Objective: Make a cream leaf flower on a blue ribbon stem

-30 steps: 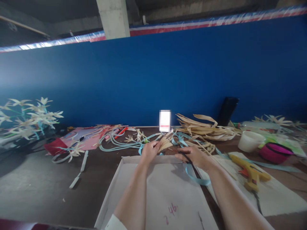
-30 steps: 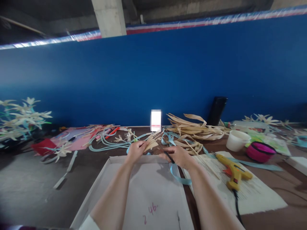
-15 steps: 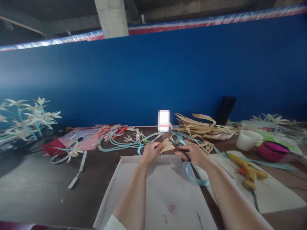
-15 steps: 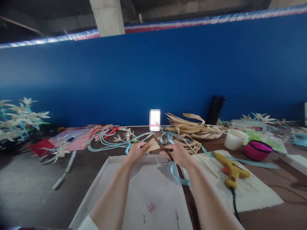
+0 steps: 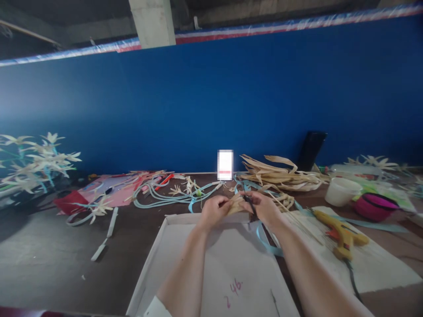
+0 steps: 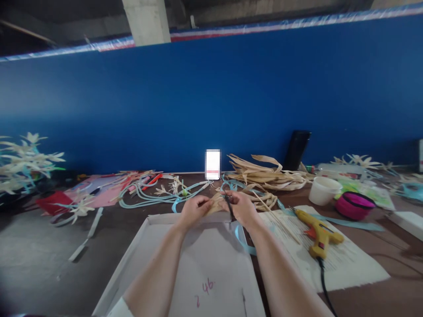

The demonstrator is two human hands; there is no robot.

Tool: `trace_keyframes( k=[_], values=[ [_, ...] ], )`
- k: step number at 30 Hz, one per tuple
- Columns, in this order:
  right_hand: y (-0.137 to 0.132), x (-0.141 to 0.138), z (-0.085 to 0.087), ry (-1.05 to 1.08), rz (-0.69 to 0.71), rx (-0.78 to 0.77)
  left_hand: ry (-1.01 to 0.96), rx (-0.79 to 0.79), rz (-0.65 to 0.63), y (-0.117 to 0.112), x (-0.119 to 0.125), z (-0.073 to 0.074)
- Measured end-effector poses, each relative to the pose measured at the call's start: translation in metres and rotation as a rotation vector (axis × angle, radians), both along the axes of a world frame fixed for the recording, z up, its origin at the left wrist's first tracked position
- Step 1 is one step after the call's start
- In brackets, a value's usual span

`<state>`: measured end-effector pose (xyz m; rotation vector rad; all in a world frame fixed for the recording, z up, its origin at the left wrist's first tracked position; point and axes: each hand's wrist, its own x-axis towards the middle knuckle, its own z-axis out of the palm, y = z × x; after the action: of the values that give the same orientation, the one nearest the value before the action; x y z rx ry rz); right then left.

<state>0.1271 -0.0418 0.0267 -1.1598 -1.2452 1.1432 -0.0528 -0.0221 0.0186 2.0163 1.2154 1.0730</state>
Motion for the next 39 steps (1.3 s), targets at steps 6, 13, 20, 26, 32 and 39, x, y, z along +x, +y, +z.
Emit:
trace_keyframes(
  k=[6, 13, 20, 26, 32, 39],
  values=[
    [-0.001, -0.004, 0.0, -0.031, -0.013, -0.005, -0.148, -0.119, 0.019, 0.0, 0.005, 0.0],
    [-0.003, 0.002, 0.003, -0.036, 0.033, -0.024, -0.322, -0.221, 0.133, 0.007, -0.004, 0.002],
    [0.002, 0.004, 0.0, 0.08, -0.144, 0.007, -0.342, -0.041, 0.308, -0.001, -0.013, 0.015],
    [0.005, -0.005, -0.002, 0.25, -0.308, 0.12, -0.296, -0.088, 0.071, -0.023, 0.026, 0.006],
    [-0.005, -0.026, 0.0, 0.174, -0.149, 0.116, -0.579, -0.387, 0.054, -0.011, 0.039, -0.009],
    [-0.007, -0.029, 0.0, 0.162, -0.086, 0.049, -0.866, -0.339, 0.099, -0.003, 0.028, -0.006]
  ],
)
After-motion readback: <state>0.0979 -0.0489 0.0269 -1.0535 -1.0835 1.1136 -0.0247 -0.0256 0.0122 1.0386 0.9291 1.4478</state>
